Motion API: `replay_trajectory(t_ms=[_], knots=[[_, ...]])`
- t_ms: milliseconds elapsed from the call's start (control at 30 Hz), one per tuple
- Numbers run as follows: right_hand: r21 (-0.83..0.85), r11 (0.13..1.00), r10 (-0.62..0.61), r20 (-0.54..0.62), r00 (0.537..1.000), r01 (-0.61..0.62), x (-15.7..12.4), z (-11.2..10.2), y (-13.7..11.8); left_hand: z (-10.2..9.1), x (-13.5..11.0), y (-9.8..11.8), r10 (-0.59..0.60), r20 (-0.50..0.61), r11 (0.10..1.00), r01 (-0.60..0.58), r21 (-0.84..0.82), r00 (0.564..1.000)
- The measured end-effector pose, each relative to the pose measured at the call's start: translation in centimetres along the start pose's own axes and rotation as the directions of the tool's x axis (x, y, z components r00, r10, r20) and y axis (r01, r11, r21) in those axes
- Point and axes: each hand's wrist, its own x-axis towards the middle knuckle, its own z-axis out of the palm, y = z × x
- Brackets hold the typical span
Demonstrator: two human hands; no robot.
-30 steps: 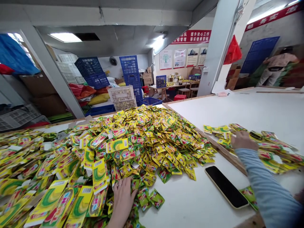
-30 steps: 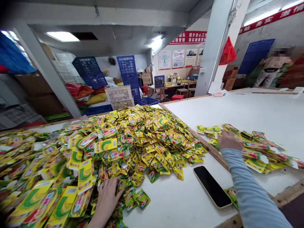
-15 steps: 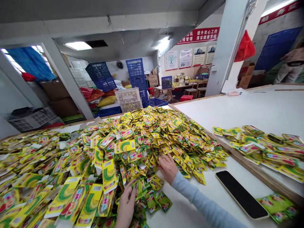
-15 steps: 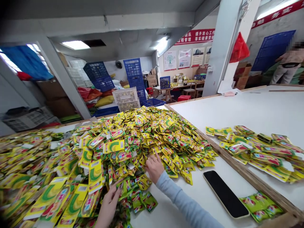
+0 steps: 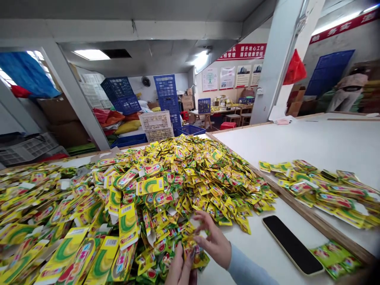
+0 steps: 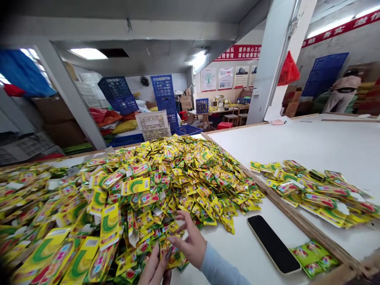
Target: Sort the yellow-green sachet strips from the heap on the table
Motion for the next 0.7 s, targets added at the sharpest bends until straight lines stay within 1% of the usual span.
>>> replay_trajectory(t_ms=[33, 67, 100, 133, 167, 200, 233, 267, 300, 333, 367, 400, 433, 467, 500, 533, 567, 600, 633, 667, 700], knots=[[0.149, 0.985, 0.069, 0.085, 0.994, -0.081, -0.3, 0.2, 0.6, 0.3, -0.2, 0.2, 0.015, -0.035, 0.999, -0.014, 0.039, 0.999], [0.249, 0.952, 0.131, 0.183, 0.974, -0.175, -0.7, 0.4, 1.2, 0.5, -0.3, 0.5, 0.049, -0.061, 0.995, -0.043, 0.092, 0.997], [0.293, 0.919, 0.186, 0.261, 0.947, -0.262, -0.9, 0.4, 1.7, 0.6, -0.3, 1.0, 0.095, -0.065, 0.984, -0.084, 0.156, 0.993], [0.288, 0.902, 0.237, 0.296, 0.926, -0.322, -1.2, 0.2, 2.1, 0.5, -0.2, 1.7, 0.137, -0.042, 0.965, -0.124, 0.232, 0.990], [0.243, 0.908, 0.273, 0.279, 0.921, -0.343, -1.4, -0.3, 2.5, 0.0, 0.2, 2.7, 0.172, -0.005, 0.934, -0.162, 0.320, 0.985], [0.161, 0.935, 0.277, 0.219, 0.936, -0.314, -1.7, -0.9, 2.7, -0.8, 0.7, 3.8, 0.211, 0.028, 0.885, -0.204, 0.419, 0.977], [0.042, 0.968, 0.238, 0.134, 0.962, -0.246, -2.0, -1.7, 2.9, -2.1, 1.4, 5.1, 0.246, 0.055, 0.810, -0.237, 0.536, 0.968], [-0.107, 0.981, 0.168, 0.050, 0.984, -0.162, -2.3, -2.6, 3.1, -3.7, 2.4, 6.4, 0.315, 0.051, 0.698, -0.268, 0.665, 0.948], [-0.260, 0.962, 0.086, -0.015, 0.996, -0.087, -2.7, -3.5, 3.4, -5.6, 3.5, 7.7, 0.451, 0.021, 0.531, -0.288, 0.797, 0.892], [-0.387, 0.922, 0.014, -0.056, 0.998, -0.034, -3.2, -4.3, 3.8, -7.6, 4.8, 9.0, 0.561, 0.014, 0.329, -0.238, 0.914, 0.827], [-0.468, 0.884, -0.032, -0.079, 0.996, -0.009, -3.7, -4.9, 4.3, -9.7, 6.1, 10.0, 0.624, -0.027, 0.169, -0.102, 0.980, 0.781], [-0.502, 0.865, -0.045, -0.091, 0.995, -0.007, -4.2, -5.4, 4.9, -11.6, 7.3, 10.9, 0.641, -0.057, 0.140, -0.044, 0.989, 0.765], [-0.497, 0.867, -0.036, -0.096, 0.995, -0.017, -4.6, -5.7, 5.5, -13.3, 8.4, 11.6, 0.647, -0.058, 0.112, -0.019, 0.994, 0.760], [-0.462, 0.886, -0.011, -0.096, 0.995, -0.035, -5.0, -5.9, 6.0, -14.5, 9.3, 12.0, 0.647, -0.051, 0.085, -0.006, 0.996, 0.761], [-0.404, 0.913, 0.025, -0.094, 0.995, -0.061, -5.3, -6.0, 6.4, -15.3, 9.8, 12.3, 0.643, -0.032, 0.071, -0.018, 0.997, 0.765], [-0.320, 0.942, 0.075, -0.086, 0.993, -0.099, -5.5, -5.9, 6.5, -15.6, 10.1, 12.4, 0.643, -0.008, 0.048, -0.030, 0.998, 0.766], [-0.217, 0.965, 0.131, -0.078, 0.988, -0.145, -5.5, -5.8, 6.4, -15.3, 10.2, 12.3, 0.652, 0.022, 0.020, -0.047, 0.999, 0.758], [-0.101, 0.976, 0.185, -0.069, 0.980, -0.191, -5.4, -5.5, 6.0, -14.6, 10.0, 12.0, 0.675, 0.065, -0.016, -0.074, 0.997, 0.735], [0.015, 0.974, 0.225, -0.054, 0.973, -0.224, -5.2, -5.2, 5.4, -13.4, 9.6, 11.4, 0.702, 0.120, -0.053, -0.116, 0.992, 0.702], [0.118, 0.965, 0.239, -0.046, 0.970, -0.232, -4.8, -4.8, 4.6, -11.9, 9.2, 10.6, 0.744, 0.210, -0.121, -0.181, 0.976, 0.634], [0.197, 0.958, 0.224, -0.051, 0.973, -0.210, -4.4, -4.4, 3.8, -10.2, 8.6, 9.6, 0.774, 0.323, -0.196, -0.278, 0.940, 0.545]])
